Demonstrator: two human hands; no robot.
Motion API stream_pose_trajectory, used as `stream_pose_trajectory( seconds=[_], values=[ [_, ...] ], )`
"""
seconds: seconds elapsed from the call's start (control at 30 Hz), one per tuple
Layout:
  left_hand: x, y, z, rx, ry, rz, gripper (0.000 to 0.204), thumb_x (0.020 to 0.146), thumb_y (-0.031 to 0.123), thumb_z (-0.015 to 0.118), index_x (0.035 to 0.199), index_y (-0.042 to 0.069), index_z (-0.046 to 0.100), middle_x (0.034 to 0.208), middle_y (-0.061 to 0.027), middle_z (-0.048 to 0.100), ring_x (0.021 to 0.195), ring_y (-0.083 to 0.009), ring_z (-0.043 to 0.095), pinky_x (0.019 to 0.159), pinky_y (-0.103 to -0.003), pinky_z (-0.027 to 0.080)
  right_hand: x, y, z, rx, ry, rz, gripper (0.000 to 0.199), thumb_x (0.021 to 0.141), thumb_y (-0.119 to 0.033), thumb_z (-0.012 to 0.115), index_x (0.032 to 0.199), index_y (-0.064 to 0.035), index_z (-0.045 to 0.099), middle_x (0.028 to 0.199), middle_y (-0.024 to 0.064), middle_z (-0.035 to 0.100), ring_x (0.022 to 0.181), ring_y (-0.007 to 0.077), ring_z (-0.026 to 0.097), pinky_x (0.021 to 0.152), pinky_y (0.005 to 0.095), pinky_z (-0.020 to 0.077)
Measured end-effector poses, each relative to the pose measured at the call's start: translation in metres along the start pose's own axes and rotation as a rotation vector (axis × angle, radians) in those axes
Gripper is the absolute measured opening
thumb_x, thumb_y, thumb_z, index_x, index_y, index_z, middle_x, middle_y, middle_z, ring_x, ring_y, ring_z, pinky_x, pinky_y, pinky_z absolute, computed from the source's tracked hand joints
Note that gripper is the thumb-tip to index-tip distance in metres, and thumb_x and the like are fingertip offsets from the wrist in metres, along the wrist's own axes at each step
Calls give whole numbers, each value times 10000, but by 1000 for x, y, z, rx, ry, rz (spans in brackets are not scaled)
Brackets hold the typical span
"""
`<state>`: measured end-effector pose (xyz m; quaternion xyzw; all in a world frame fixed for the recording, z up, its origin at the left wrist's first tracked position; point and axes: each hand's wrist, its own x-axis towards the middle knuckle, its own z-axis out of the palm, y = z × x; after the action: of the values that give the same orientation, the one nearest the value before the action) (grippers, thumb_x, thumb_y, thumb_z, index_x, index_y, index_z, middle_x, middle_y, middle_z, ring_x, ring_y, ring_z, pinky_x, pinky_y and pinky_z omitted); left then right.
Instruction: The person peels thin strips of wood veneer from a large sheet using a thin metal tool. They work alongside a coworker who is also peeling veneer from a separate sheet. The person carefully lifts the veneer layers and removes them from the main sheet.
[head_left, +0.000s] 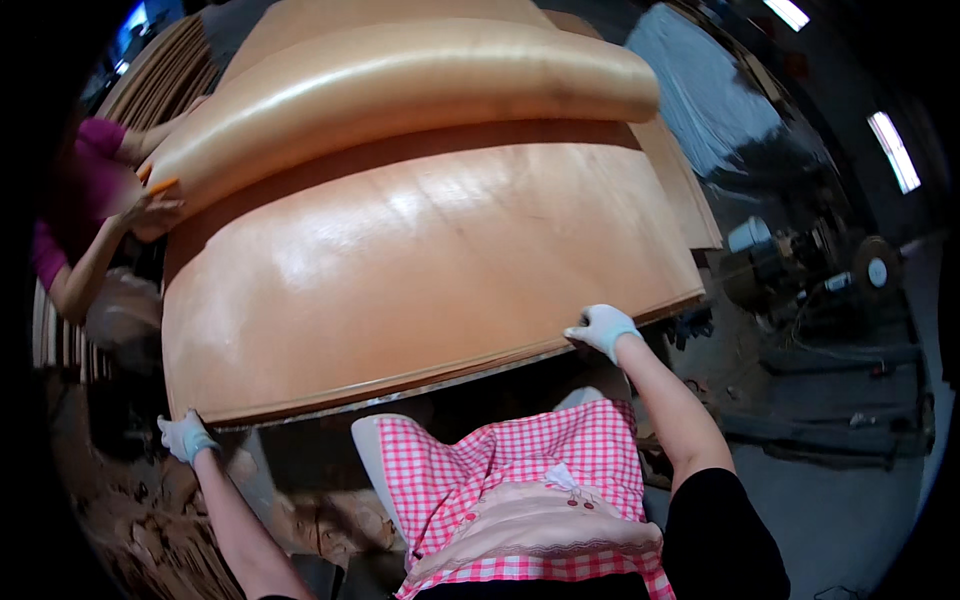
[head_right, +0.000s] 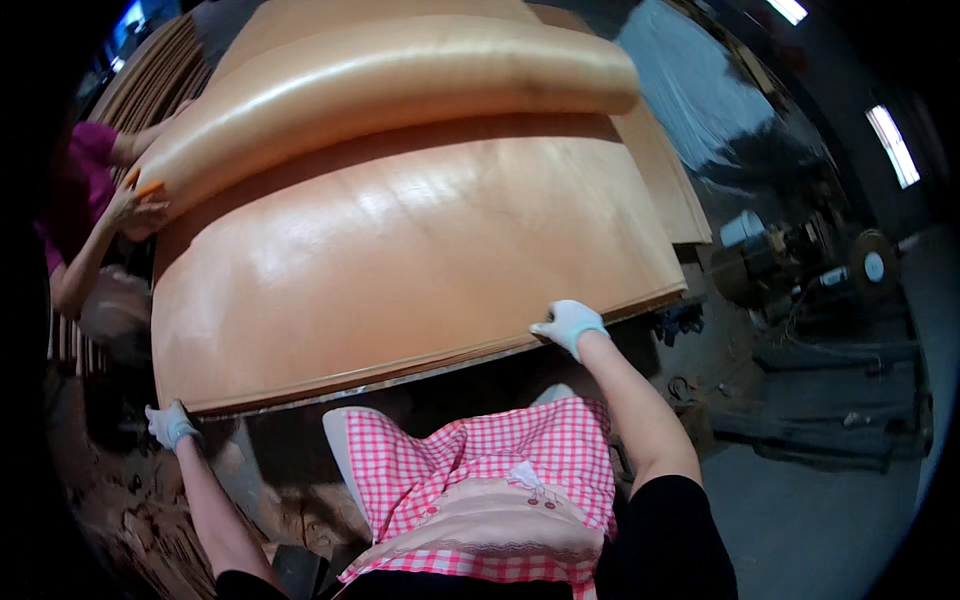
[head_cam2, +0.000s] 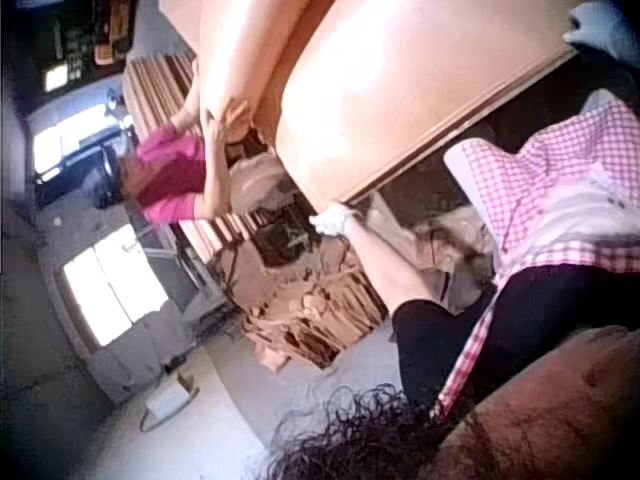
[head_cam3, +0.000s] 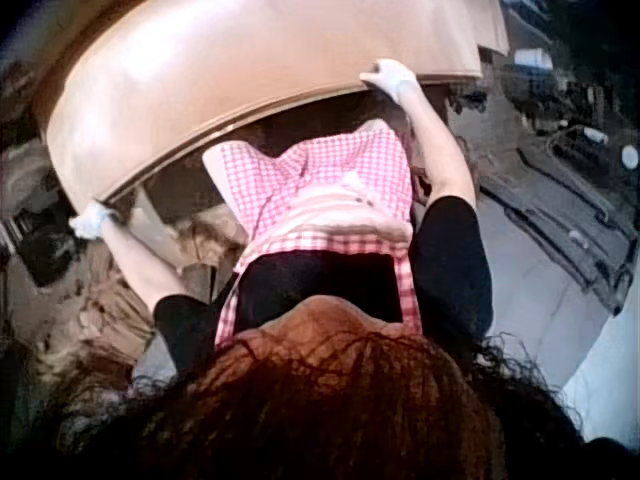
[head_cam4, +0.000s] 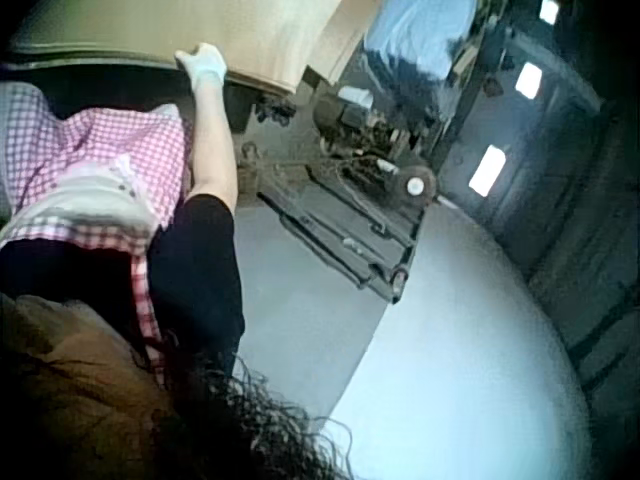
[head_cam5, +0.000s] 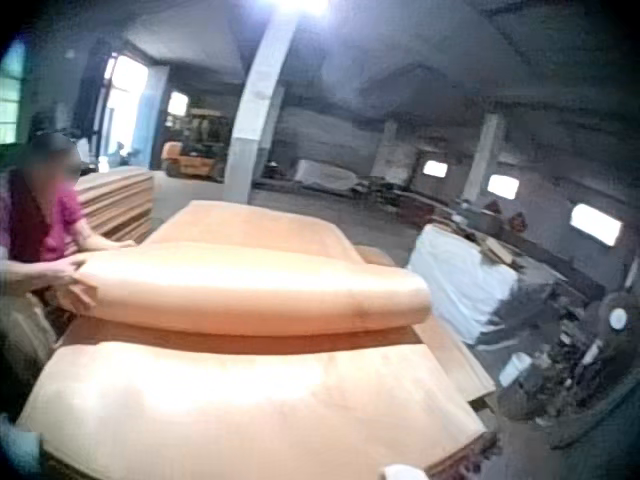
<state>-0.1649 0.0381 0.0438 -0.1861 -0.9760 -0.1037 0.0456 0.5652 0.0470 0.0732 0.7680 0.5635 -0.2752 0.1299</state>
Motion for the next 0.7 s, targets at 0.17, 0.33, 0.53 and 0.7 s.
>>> stream_pose_trajectory(
  seconds=[0.17, 0.33, 0.53, 0.7],
  values=[
    [-207, 106, -23, -531, -387, 571, 665, 811, 197, 617, 1379, -79, 410, 1366, -305, 467, 1288, -400, 441, 1107, -485, 314, -3, -14, 3, 58, 30, -66, 454, 791, -477, 703, 922, -42, 696, 965, 179, 705, 936, 329, 668, 817, 420, 517],
    [-431, 182, -22, -308, -386, 1425, 838, 832, 424, 644, 1442, -60, 335, 1525, -290, 258, 1433, -432, 195, 1187, -530, 101, 3, -11, 6, 13, 19, -118, 529, 801, -521, 655, 1011, -38, 706, 1059, 194, 687, 1024, 352, 652, 862, 449, 522],
    [-470, 202, -8, -170, -521, 1448, 966, 794, 477, 682, 1491, -31, 248, 1547, -257, 239, 1445, -401, 187, 1196, -485, 105, 3, 13, -8, 149, -27, -230, 362, 826, -356, 622, 1016, -65, 721, 1070, 175, 693, 998, 339, 664, 871, 436, 518],
    [-467, 200, -12, -144, -535, 1415, 991, 770, 447, 713, 1504, -14, 231, 1552, -249, 236, 1443, -402, 195, 1197, -482, 113, 22, 142, -57, 196, -26, -242, 329, 804, -230, 573, 1054, -68, 713, 1072, 177, 695, 1002, 331, 660, 906, 408, 503]
  ],
)
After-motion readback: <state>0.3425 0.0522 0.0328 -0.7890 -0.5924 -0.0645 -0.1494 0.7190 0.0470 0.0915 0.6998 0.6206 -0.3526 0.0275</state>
